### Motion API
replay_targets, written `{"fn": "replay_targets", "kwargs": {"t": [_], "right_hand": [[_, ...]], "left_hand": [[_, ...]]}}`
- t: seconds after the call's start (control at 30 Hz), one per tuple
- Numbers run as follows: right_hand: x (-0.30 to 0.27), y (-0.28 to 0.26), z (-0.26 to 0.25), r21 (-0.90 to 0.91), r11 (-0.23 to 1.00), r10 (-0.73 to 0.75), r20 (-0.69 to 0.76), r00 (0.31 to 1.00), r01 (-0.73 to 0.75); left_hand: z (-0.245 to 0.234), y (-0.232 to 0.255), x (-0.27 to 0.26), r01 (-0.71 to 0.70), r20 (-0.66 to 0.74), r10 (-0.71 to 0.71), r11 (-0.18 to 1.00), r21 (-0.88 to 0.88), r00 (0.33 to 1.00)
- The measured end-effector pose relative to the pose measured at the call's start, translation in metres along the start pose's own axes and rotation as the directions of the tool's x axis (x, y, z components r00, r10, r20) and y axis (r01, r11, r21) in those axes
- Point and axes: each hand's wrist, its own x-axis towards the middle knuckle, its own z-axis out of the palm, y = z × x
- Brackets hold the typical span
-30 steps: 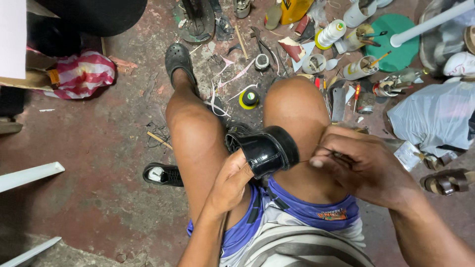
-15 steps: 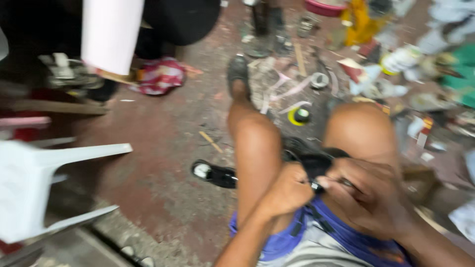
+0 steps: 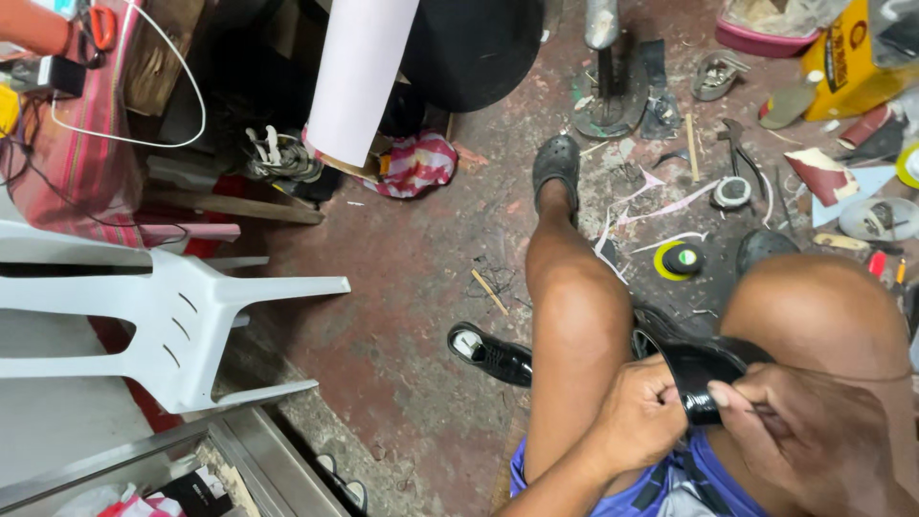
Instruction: The person sits on the floor and sews a black shoe using a needle and thread. They repeatedly push the needle through the shoe's sole and pull the thread to stitch the parts together.
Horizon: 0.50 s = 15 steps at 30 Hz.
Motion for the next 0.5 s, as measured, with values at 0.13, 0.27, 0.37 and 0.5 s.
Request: {"fn": "replay_targets", "kwargs": {"t": [0.13,0.27,0.37,0.5], "right_hand": [[0.005,-0.010,-0.009,0.110,0.994,0.012,0.000,1.000,-0.012],[0.006,-0.017,-0.019,0.351,0.933,0.059,0.048,0.997,-0.072],[0.001,-0.014,-0.039,0.665,0.702,0.207,0.151,0.967,-0.254],[-0.008,-0.001,-0.069,0.797,0.542,0.356,0.067,0.932,-0.264]], "left_hand": [[-0.010,0.024,0.000,0.060,0.094,-0.027,0.930,-0.363,0.995],[-0.011,0.029,0.001,0.207,0.066,-0.197,0.949,-0.237,0.978],[-0.006,0.034,0.002,0.215,-0.016,-0.218,0.971,-0.103,0.976],[-0.022,0.054,0.017,0.184,0.000,-0.188,0.966,0.183,0.982]]}}
